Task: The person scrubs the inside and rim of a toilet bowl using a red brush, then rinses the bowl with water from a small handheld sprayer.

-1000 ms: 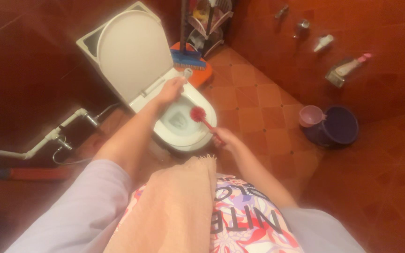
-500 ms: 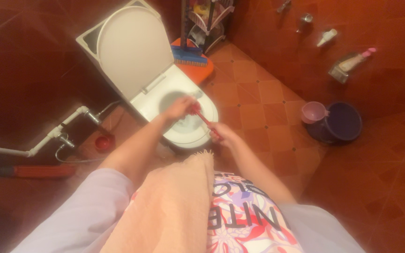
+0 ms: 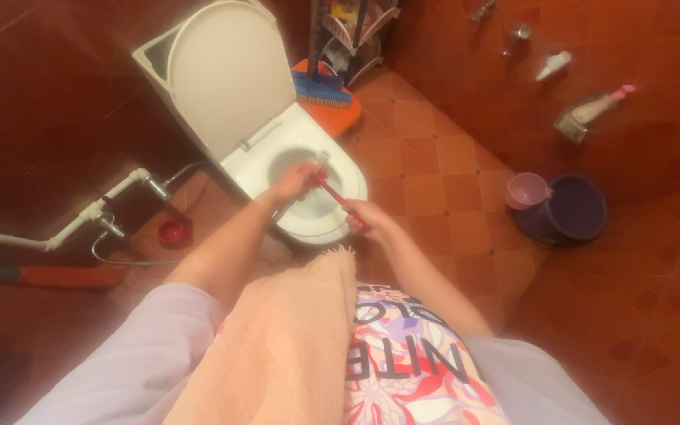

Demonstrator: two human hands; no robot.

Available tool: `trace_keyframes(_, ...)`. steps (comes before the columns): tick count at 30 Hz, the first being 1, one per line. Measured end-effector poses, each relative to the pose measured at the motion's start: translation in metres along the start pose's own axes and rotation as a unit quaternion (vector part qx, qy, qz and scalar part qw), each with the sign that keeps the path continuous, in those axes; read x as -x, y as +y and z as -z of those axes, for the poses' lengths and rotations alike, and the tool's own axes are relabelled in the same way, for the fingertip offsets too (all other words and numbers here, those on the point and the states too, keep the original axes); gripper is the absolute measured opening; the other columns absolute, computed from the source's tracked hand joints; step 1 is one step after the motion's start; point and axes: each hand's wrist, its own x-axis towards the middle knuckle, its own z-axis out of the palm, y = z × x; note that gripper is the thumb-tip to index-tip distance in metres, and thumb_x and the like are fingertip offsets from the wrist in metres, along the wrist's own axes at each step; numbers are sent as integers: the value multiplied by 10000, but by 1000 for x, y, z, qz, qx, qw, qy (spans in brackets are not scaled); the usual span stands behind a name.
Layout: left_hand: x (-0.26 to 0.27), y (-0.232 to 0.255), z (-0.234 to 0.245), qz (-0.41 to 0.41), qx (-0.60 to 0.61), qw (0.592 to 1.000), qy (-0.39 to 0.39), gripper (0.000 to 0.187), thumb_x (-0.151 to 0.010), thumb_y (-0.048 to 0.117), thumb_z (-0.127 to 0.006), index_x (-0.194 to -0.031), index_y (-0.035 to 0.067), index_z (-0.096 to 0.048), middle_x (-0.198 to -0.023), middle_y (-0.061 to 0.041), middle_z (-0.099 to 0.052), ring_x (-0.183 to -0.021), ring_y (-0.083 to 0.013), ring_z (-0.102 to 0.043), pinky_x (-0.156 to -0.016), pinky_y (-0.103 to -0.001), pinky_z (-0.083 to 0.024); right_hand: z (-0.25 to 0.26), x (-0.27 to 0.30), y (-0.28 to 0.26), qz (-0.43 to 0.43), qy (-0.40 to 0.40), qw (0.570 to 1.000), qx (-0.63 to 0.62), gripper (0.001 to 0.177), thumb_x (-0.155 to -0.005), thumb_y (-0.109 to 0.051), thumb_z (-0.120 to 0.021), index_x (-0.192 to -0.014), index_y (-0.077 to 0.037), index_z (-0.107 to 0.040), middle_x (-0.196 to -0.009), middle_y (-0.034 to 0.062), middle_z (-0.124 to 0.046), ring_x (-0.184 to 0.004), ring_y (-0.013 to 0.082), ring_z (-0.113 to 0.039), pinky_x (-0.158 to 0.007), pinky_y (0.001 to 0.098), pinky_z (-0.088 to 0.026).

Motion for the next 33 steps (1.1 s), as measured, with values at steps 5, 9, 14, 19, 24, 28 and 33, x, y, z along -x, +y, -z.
trace_keyframes(5,-8,-11,2,-6,-16,1000,4,495,-1055,483,-461,-1173,56,-683,-1028,-39,-698,-878,-136,-628,-621,-281,-450,-4,6,-2,-5,3,1000,7,80,-977,-162,-568,-1045,-130,-541,-590,-68,-420,-426,30,-355,-360,184,-267)
trace_keyframes(9,-13,-14,2,-11,21,1000,-13,479,-1045,475,-456,-1179,71,-675,-1081,-39,-722,-934,-131,-683,-736,-269,-529,-1,7,-1,1,-5,1000,11,92,-973,-153,-561,-1060,-131,-543,-590,-69,-409,-423,29,-341,-351,187,-258)
trace_keyframes(14,-5,0,-1,15,-56,998,9,505,-1019,530,-439,-1177,110,-672,-1090,-22,-711,-925,-128,-660,-658,-311,-490,-11,21,-7,-2,2,1000,5,197,-979,-144,-552,-1175,-131,-562,-600,-70,-408,-434,30,-344,-362,180,-267)
trace_keyframes(19,-3,8,-3,28,-90,995,24,534,-1015,565,-428,-1176,119,-674,-1063,-28,-689,-878,-156,-614,-619,-342,-464,-19,26,-11,-2,1,1000,12,308,-973,-136,-543,-1280,-137,-557,-607,-58,-429,-438,32,-348,-366,179,-268)
trace_keyframes(24,-8,7,0,59,-75,995,32,506,-987,558,-429,-1179,148,-655,-1095,9,-701,-945,-127,-657,-635,-339,-463,-16,20,-10,1,-6,1000,15,284,-979,-138,-551,-1262,-126,-554,-613,-57,-419,-444,37,-356,-364,185,-273)
trace_keyframes(28,-13,0,5,36,-67,997,16,528,-1003,560,-425,-1179,124,-667,-1084,-7,-710,-933,-143,-661,-661,-350,-472,-15,18,-11,-1,9,1000,19,263,-972,-136,-554,-1235,-143,-572,-619,-55,-444,-453,37,-371,-376,183,-279)
trace_keyframes(33,-11,8,3,56,-50,997,12,518,-993,552,-426,-1175,134,-670,-1039,-16,-729,-898,-152,-667,-677,-354,-487,-7,10,-8,0,10,999,36,149,-971,-151,-555,-1118,-136,-567,-605,-49,-447,-446,45,-368,-372,197,-266)
